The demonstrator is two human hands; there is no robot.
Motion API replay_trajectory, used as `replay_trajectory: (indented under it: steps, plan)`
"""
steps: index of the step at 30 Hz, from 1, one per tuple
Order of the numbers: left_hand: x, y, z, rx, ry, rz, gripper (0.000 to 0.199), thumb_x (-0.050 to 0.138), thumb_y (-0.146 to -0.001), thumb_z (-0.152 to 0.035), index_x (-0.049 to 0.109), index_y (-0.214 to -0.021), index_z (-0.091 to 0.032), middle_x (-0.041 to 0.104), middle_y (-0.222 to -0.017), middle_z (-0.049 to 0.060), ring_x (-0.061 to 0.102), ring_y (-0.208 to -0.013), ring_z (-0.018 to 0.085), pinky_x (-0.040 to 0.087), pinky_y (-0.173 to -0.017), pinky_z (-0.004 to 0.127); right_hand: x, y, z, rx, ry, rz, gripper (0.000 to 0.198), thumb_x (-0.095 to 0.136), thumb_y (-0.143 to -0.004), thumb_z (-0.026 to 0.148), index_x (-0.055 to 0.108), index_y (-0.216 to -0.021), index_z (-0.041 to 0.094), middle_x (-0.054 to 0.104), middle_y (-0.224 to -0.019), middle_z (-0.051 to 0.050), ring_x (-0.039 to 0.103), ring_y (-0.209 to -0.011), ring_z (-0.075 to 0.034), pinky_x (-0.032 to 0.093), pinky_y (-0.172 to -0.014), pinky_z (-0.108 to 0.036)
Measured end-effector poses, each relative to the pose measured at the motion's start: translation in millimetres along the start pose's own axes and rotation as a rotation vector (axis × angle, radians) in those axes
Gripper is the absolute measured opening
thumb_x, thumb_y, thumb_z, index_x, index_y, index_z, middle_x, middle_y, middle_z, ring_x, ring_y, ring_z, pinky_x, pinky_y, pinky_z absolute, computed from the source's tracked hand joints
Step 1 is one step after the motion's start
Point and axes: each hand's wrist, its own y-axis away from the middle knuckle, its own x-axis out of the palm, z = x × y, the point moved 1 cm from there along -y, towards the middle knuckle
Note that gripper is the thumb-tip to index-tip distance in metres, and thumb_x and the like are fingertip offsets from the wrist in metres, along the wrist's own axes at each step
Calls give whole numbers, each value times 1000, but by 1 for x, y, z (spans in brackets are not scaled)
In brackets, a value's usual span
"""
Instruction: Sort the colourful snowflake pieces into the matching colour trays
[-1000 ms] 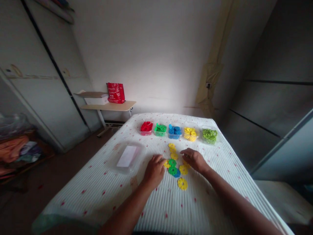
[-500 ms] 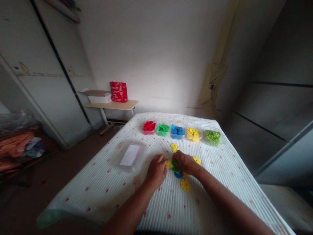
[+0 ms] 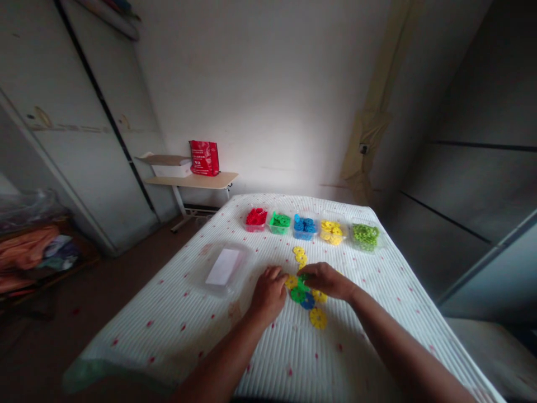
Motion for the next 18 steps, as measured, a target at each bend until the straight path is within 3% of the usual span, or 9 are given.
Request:
replay_trajectory:
  steps: [4, 8, 18]
  plan:
    - [1, 0, 1, -6, -5, 1, 35, 47, -78, -7, 64, -105, -20, 56, -114, 7, 48, -110, 22, 40, -101, 40, 12, 4, 11, 118, 70, 82, 35, 53, -71, 10, 69, -100, 18, 71, -85, -3, 62, -73, -14, 43, -64, -20]
    - [2, 0, 2, -7, 1, -2, 36, 47, -78, -7, 64, -106, -21, 56, -116, 7, 48, -111, 22, 40, -101, 40, 23, 0, 13, 174, 194, 69, 31, 54, -69, 11, 70, -95, 19, 71, -88, -4, 63, -78, -16, 41, -66, -21]
    - [1, 0, 1, -11, -1, 12, 34, 48, -78, -7, 64, -104, -19, 56, -116, 8, 47, -112, 23, 38, -102, 41, 26, -2, 16, 178, 197, 1, 17, 55, -63, 9, 60, -77, 17, 62, -74, -1, 51, -62, -11, 29, -52, -20]
